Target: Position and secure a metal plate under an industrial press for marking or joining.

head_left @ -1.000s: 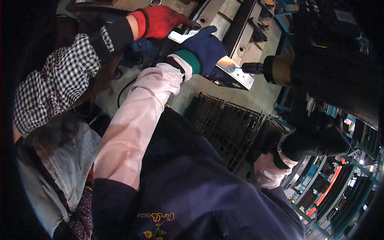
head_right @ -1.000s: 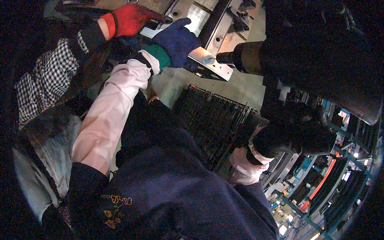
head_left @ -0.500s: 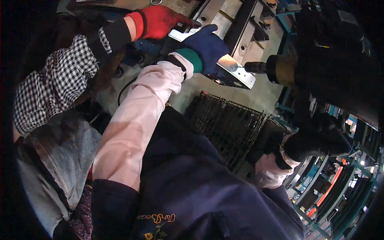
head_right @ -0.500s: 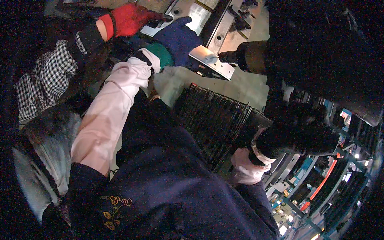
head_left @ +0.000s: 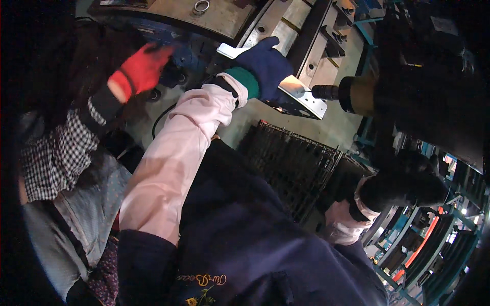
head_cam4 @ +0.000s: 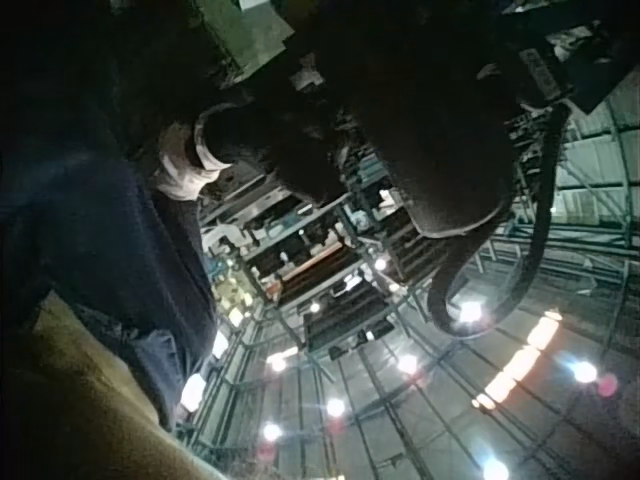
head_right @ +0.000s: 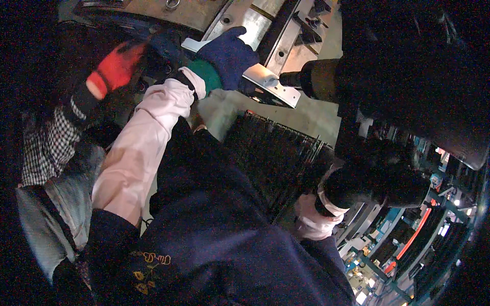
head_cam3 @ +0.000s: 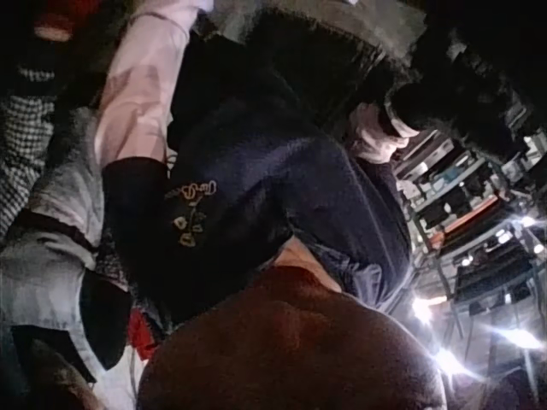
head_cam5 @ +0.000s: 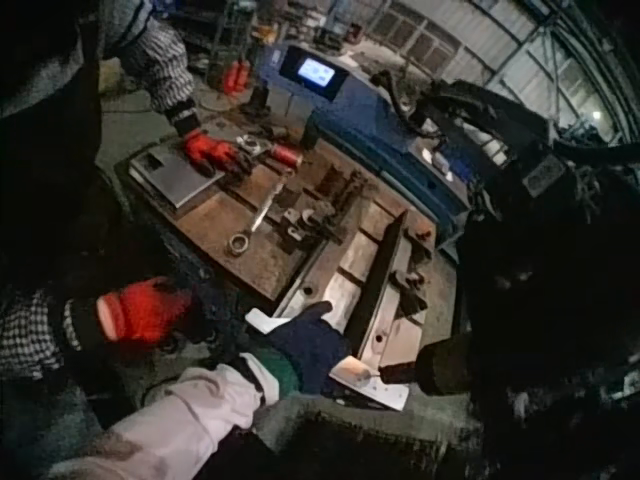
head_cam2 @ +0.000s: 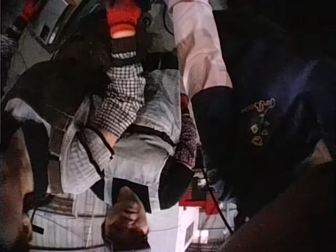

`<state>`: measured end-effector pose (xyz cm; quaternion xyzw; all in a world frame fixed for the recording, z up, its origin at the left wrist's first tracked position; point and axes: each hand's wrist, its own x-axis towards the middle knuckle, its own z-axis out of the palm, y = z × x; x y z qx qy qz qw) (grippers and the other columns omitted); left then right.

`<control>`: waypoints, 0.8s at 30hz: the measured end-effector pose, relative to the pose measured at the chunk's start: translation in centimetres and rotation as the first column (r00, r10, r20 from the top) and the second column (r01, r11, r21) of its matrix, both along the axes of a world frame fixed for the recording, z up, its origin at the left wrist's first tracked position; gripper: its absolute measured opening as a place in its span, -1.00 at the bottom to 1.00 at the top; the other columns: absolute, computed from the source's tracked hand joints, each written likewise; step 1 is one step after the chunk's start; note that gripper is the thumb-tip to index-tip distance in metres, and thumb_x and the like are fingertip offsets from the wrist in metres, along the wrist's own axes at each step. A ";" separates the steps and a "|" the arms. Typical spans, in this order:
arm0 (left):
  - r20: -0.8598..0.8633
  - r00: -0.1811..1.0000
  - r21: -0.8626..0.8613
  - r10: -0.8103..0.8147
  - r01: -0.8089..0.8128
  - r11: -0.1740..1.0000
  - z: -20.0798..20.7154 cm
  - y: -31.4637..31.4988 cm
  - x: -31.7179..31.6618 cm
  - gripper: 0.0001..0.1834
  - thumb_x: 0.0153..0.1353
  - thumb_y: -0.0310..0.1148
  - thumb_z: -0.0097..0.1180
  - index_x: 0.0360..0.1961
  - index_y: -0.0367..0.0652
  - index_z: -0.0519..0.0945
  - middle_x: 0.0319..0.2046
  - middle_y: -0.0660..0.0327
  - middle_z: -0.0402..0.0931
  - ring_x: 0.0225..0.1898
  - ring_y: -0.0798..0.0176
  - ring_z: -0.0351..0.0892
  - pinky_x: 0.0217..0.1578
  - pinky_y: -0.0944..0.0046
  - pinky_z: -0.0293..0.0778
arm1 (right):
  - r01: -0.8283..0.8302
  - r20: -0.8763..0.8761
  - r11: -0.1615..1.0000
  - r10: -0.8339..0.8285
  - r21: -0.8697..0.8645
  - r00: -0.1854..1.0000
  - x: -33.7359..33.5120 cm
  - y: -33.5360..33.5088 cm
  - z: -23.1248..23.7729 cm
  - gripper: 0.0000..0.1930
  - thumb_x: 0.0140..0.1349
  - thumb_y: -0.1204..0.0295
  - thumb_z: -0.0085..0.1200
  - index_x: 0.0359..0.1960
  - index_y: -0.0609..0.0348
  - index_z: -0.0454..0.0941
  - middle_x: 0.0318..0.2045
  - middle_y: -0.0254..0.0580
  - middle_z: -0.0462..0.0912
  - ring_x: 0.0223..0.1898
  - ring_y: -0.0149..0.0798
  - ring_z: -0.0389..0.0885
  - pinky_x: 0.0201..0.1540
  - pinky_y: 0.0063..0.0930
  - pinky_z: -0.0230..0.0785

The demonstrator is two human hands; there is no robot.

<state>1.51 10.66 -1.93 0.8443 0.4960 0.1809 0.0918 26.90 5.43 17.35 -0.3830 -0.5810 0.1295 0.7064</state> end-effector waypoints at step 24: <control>0.058 0.998 0.138 0.009 -0.017 0.990 -0.1 -0.2 0.4 -0.54 -0.09 0.12 0.24 -0.27 0.05 0.61 -0.38 0.17 0.63 -0.23 0.10 0.63 0.23 0.01 0.13 | 0.315 0.614 0.789 -0.610 0.528 0.500 4.2 2.6 2.7 -0.39 0.28 0.19 0.03 0.24 0.24 0.08 0.06 -0.02 0.45 -0.03 -0.17 0.50 0.14 -0.22 0.32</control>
